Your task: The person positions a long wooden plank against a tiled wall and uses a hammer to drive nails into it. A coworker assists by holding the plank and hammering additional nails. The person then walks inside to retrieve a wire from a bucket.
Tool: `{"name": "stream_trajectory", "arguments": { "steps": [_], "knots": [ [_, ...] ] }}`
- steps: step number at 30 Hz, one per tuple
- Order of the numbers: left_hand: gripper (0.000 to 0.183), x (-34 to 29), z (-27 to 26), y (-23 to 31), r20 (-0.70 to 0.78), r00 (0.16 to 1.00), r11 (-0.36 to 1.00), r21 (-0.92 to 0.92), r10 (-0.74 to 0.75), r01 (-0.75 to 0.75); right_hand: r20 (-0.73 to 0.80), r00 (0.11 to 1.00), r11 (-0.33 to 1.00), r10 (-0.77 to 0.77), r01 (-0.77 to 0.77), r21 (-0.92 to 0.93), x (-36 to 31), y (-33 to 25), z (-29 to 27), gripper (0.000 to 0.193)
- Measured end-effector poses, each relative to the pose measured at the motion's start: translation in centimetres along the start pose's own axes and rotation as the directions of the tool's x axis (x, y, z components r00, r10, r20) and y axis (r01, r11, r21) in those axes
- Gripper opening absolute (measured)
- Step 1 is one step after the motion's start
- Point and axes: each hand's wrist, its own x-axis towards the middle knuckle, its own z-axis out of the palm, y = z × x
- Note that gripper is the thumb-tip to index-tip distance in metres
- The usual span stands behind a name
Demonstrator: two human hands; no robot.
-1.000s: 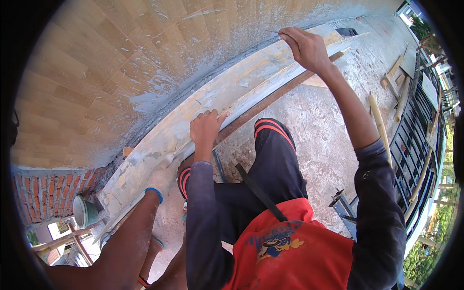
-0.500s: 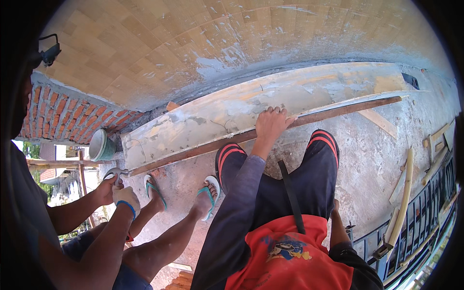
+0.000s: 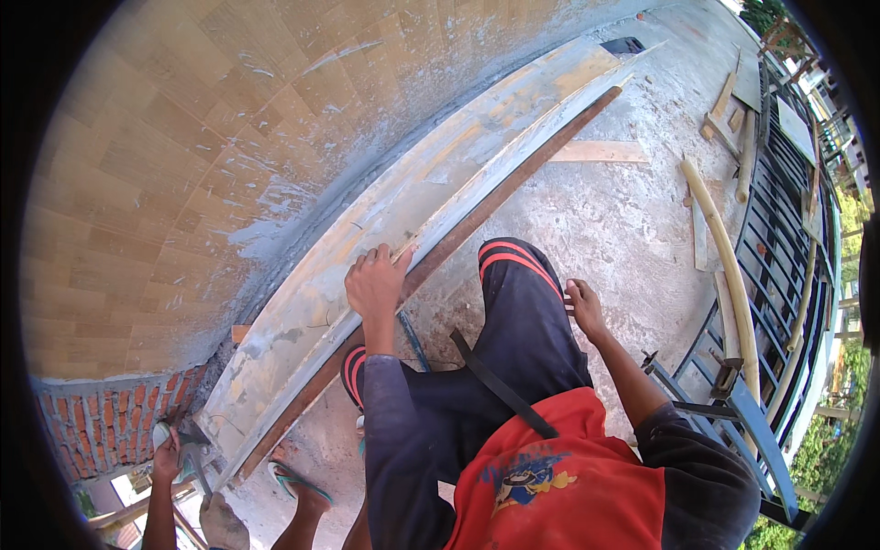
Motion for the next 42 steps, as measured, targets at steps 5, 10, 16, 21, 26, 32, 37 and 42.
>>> {"name": "stream_trajectory", "arguments": {
  "steps": [5, 10, 16, 21, 26, 32, 37, 42],
  "knots": [
    [0.048, 0.2, 0.4, -0.5, -0.040, 0.999, 0.999, -0.045, 0.022, -0.024, 0.139, 0.960, 0.678, -0.244, 0.272, -0.683, -2.0, -7.3, 6.1, 0.065],
    [0.049, -0.2, 0.9, -0.6, -0.078, 0.997, 0.995, -0.101, 0.007, -0.015, 0.171, 0.914, 0.618, -0.368, 0.378, -0.690, -2.8, -8.2, 7.7, 0.068],
    [0.051, 0.1, 1.3, -0.5, -0.034, 0.999, 0.983, -0.178, -0.042, 0.035, 0.278, 0.898, 0.658, -0.342, 0.440, -0.611, -0.7, -7.4, 7.3, 0.065],
    [0.053, 0.1, 1.3, -0.3, -0.007, 0.998, 0.979, -0.198, -0.060, 0.057, 0.290, 0.888, 0.666, -0.358, 0.460, -0.587, 0.1, -6.9, 7.8, 0.063],
    [0.053, 0.2, 1.0, -0.3, 0.081, 0.994, 0.970, -0.224, -0.075, 0.092, 0.293, 0.896, 0.688, -0.334, 0.445, -0.574, 1.0, -6.5, 7.6, 0.063],
    [0.053, 0.4, 0.9, -0.3, 0.115, 0.990, 0.962, -0.253, -0.078, 0.105, 0.298, 0.896, 0.692, -0.331, 0.445, -0.569, 1.4, -6.3, 7.6, 0.065],
    [0.051, 0.4, 1.1, -0.3, 0.093, 0.992, 0.965, -0.238, -0.087, 0.107, 0.285, 0.891, 0.678, -0.354, 0.455, -0.577, 1.0, -6.6, 7.6, 0.066],
    [0.051, 0.3, 1.1, -0.2, 0.097, 0.992, 0.966, -0.239, -0.078, 0.099, 0.285, 0.888, 0.670, -0.361, 0.460, -0.583, 0.4, -7.0, 7.4, 0.066]
  ]
}}
